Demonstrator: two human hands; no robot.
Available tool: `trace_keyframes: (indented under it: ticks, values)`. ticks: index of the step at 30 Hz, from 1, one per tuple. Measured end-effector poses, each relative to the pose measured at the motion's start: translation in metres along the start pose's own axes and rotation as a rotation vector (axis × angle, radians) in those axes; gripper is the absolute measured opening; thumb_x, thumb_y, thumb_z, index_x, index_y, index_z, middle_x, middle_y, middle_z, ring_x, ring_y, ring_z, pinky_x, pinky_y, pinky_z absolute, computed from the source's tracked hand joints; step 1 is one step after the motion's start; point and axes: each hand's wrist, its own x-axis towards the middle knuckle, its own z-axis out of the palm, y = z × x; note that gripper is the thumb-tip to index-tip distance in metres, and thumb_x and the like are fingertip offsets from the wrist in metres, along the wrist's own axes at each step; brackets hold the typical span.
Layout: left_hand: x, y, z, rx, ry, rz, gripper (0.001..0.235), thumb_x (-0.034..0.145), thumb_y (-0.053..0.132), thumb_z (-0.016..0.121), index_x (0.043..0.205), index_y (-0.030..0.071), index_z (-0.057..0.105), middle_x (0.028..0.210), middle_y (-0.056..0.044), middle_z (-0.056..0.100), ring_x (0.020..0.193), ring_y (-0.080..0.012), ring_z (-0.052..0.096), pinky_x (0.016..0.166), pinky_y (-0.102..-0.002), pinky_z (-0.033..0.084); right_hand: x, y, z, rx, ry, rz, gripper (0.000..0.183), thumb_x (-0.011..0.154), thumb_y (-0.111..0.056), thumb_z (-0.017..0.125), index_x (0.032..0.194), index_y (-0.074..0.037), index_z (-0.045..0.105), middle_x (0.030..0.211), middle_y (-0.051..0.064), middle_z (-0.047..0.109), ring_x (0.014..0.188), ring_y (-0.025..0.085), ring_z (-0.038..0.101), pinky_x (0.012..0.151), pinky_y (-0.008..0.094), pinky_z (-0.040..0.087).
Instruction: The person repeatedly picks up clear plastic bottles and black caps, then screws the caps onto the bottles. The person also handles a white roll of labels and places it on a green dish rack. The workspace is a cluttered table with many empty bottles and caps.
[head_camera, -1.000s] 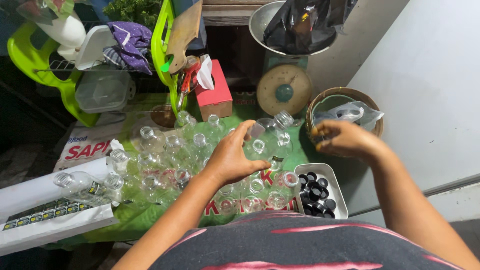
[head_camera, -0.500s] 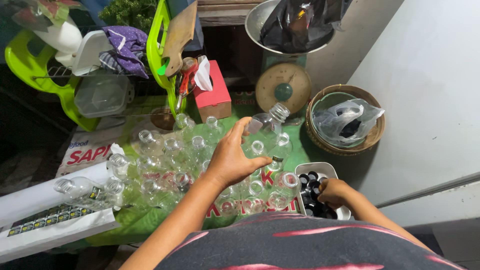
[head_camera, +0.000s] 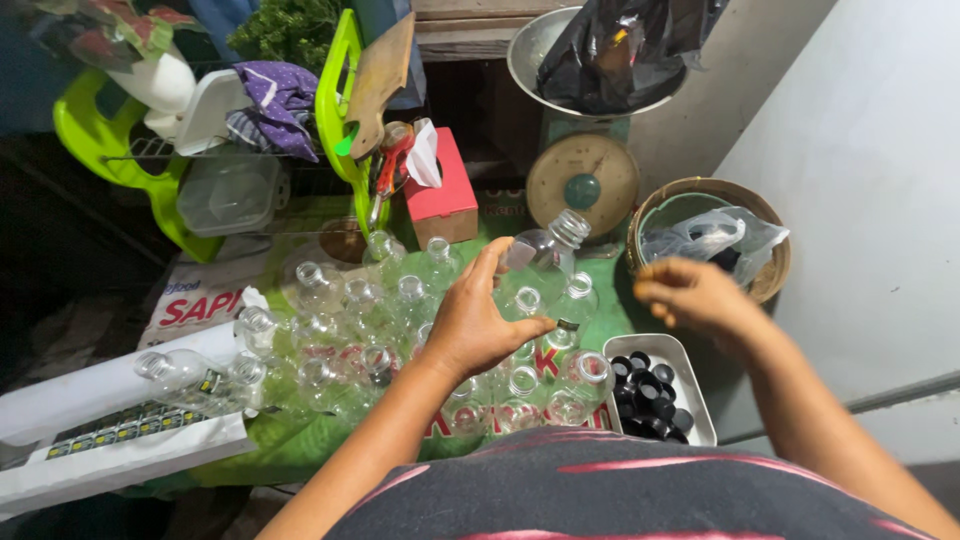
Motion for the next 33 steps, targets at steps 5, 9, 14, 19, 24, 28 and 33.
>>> trace_keyframes:
  ticks: [5, 9, 14, 19, 24, 28, 33]
  values:
    - [-0.003, 0.010, -0.011, 0.021, 0.039, -0.002, 0.099, 0.061, 0.031, 0.094, 0.144, 0.008, 0.046, 0.129, -0.017, 0.065, 0.117, -0.0322, 0.066, 0.099, -0.043, 0.053, -0.050, -0.132, -0.004, 0.165, -0.159, -0.394, 0.053, 0.087, -0.021, 0.071, 0.137, -0.008, 0.059, 0.119, 0.002, 0.072, 0.094, 0.005, 0.070, 0.076, 0.025, 0.057]
    - [-0.010, 0.021, -0.024, 0.059, 0.073, -0.007, 0.100, 0.061, 0.031, 0.094, 0.145, 0.009, 0.045, 0.127, -0.017, 0.066, 0.116, -0.0327, 0.066, 0.097, -0.043, 0.053, -0.078, -0.188, 0.025, 0.051, -0.155, -0.538, 0.050, 0.084, -0.019, 0.076, 0.131, -0.006, 0.064, 0.115, 0.001, 0.072, 0.083, 0.005, 0.065, 0.067, 0.024, 0.054]
    - [-0.025, 0.026, -0.041, 0.045, 0.132, 0.020, 0.099, 0.063, 0.031, 0.095, 0.145, 0.008, 0.044, 0.129, -0.017, 0.066, 0.118, -0.0332, 0.065, 0.099, -0.044, 0.052, -0.094, -0.211, 0.060, -0.083, -0.102, -0.610, 0.044, 0.087, -0.020, 0.082, 0.126, -0.004, 0.071, 0.080, 0.003, 0.062, 0.066, 0.005, 0.049, 0.055, 0.024, 0.039]
    - [-0.035, 0.021, -0.059, 0.086, 0.153, 0.008, 0.102, 0.062, 0.030, 0.095, 0.147, 0.008, 0.043, 0.135, -0.018, 0.063, 0.126, -0.0346, 0.061, 0.104, -0.044, 0.049, -0.097, -0.226, 0.082, -0.119, -0.097, -0.568, 0.040, 0.084, -0.020, 0.081, 0.119, -0.005, 0.070, 0.071, 0.000, 0.062, 0.060, 0.005, 0.049, 0.050, 0.025, 0.037]
    - [-0.035, 0.002, -0.089, 0.143, 0.191, 0.104, 0.118, 0.058, 0.029, 0.098, 0.152, 0.002, 0.032, 0.143, -0.021, 0.053, 0.135, -0.0389, 0.049, 0.111, -0.047, 0.038, -0.092, -0.241, 0.098, -0.069, -0.097, -0.670, 0.036, 0.089, -0.016, 0.078, 0.121, -0.003, 0.068, 0.084, 0.003, 0.067, 0.070, 0.005, 0.056, 0.056, 0.024, 0.044]
    - [-0.036, -0.031, -0.125, 0.174, 0.242, 0.131, 0.106, 0.062, 0.014, 0.086, 0.154, 0.004, 0.034, 0.148, -0.023, 0.050, 0.139, -0.0405, 0.046, 0.115, -0.046, 0.038, -0.075, -0.259, 0.117, 0.123, -0.132, -0.849, 0.031, 0.093, -0.014, 0.071, 0.121, -0.002, 0.063, 0.102, -0.001, 0.071, 0.095, 0.001, 0.070, 0.083, 0.018, 0.056]
    - [-0.042, -0.093, -0.177, 0.179, 0.349, 0.061, 0.082, 0.069, 0.005, 0.072, 0.146, 0.005, 0.047, 0.140, -0.021, 0.058, 0.131, -0.0399, 0.056, 0.110, -0.043, 0.046, -0.049, -0.282, 0.169, -0.042, 0.123, -0.885, 0.031, 0.097, -0.012, 0.077, 0.124, -0.002, 0.066, 0.098, 0.004, 0.067, 0.079, 0.006, 0.057, 0.067, 0.023, 0.048]
